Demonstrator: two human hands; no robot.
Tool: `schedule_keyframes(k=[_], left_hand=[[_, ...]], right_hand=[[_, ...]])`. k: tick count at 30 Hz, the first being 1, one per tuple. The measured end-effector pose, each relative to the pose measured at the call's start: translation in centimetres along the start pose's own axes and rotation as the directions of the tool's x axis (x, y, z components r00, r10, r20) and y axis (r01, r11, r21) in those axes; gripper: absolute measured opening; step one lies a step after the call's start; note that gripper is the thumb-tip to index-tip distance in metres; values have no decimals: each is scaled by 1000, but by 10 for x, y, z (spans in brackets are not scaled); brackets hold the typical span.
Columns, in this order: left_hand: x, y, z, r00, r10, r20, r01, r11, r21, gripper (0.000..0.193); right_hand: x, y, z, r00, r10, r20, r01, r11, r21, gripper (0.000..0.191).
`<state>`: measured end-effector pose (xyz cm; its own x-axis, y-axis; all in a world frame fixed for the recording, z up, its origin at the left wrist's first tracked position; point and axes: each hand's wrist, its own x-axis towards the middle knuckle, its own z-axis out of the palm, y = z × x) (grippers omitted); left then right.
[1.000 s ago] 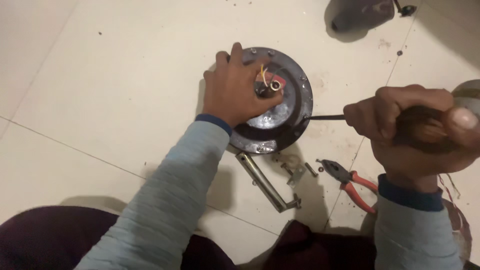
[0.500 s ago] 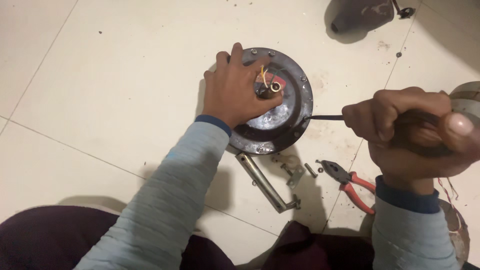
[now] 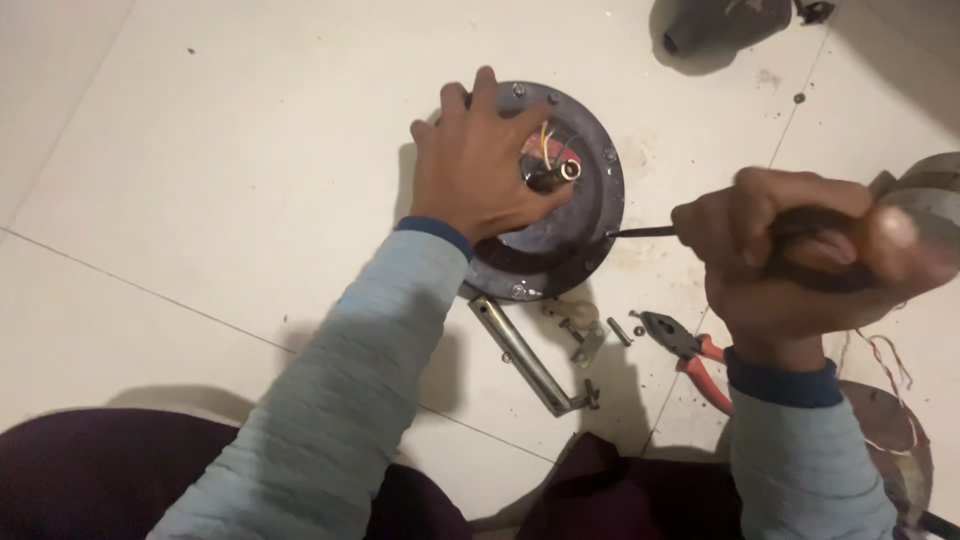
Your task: The person sits on the floor and assembles a circular electrical component. They insert a metal rod into the center, place washers and nuts around the perimeter, and tighten them using a screwdriver. The person handles the component, washers, nuts, and tools directly.
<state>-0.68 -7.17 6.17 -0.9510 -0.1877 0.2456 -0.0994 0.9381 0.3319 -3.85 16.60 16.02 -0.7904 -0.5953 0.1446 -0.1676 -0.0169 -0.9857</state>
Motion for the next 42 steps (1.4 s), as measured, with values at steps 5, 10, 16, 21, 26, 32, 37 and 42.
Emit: schedule_keyframes(k=[5,10,16,21,26,32,37,42], left_hand=[[4,6,-2,992,-50,117,56,997,-47,80],[-1,12,-7,995,-90,40,89,996,29,82],[-3,8,-3,991,-102,90,104,994,-15,78],[-2,-2,0,999,-12,31,13,999,-43,77],[7,-15,-10,981,162,109,-150,982,-112,67],[42,-27,-11,813,497,304,-513,858,-33,73],[31,-31,-14,869,457,187,-465,885,-2,82],[-29,0,-3,991,-111,-75,114,993,34,85]], right_hand=[[-16,7,17,981,-29,-193,13,996,-83,81],[-20,16,14,938,-110,-330,64,987,-146,82],[-25,16,-9,967,-63,-247,60,998,-20,83],[-25,20,-17,972,-10,-234,16,1000,25,81],[-17,16,-27,979,-90,-182,83,996,-43,82],[-10,14,-33,973,-202,-110,190,975,-113,81],[-15,11,-26,982,-132,-132,124,990,-65,76],[-14,11,-28,961,-134,-241,144,989,25,70]])
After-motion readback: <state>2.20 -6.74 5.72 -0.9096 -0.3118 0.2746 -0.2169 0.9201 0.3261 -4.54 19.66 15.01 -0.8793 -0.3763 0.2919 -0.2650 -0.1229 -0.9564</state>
